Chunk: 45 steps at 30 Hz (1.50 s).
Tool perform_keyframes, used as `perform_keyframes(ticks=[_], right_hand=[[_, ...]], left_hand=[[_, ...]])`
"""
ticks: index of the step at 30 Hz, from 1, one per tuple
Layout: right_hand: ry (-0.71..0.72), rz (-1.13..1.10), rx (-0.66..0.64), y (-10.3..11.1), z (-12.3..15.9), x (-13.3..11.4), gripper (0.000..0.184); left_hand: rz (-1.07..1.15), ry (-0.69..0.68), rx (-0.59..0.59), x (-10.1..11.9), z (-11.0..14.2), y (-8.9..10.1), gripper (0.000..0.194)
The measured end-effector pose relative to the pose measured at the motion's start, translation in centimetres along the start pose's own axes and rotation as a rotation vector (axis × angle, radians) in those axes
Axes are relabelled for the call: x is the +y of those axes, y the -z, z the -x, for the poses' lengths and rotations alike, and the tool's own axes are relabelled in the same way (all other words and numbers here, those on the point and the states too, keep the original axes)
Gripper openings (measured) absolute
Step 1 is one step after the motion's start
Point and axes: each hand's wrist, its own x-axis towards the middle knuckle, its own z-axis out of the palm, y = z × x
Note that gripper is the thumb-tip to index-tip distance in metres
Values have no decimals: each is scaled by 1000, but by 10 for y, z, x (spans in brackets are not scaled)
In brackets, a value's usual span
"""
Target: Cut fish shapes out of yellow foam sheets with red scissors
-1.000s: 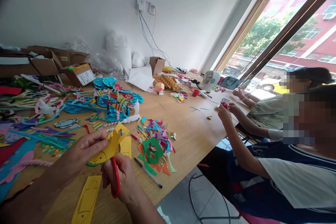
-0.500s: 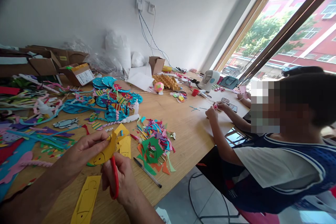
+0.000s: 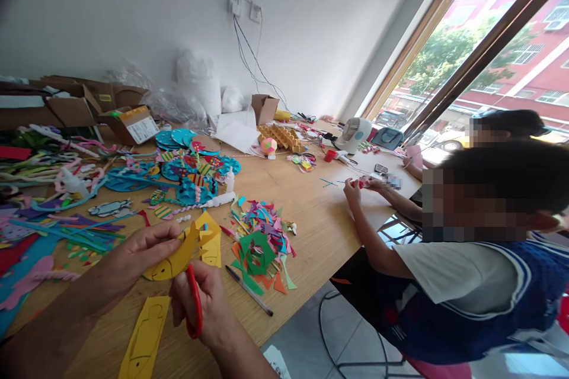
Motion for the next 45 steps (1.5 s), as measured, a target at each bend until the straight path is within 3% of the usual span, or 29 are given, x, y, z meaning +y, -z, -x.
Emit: perform_keyframes(ticks=[6,15,23,29,34,40,45], right_hand=[[-35,29,-5,2,2,2,54],[-79,128,-34,2,2,-23,61],[-132,154,-60,8,7,-27,55],[-182,131,7,11,8,-25,57],[-110,133,71,18,11,-14,56],[-96,60,247,25,14,-9,54],[-124,16,410,48,15,1,51]], left_hand=[[6,23,-25,2,0,1,25],[-97,44,-90,3,0,12,25],[-161,60,-183,0,0,22,22],[-204,24,-117,-1,-3,20,19],[-75,47,-37,-5,-10,7,18],[-91,64,11,-9,-30,-13,20],[-241,-11,35,-15,-38,-5,16]])
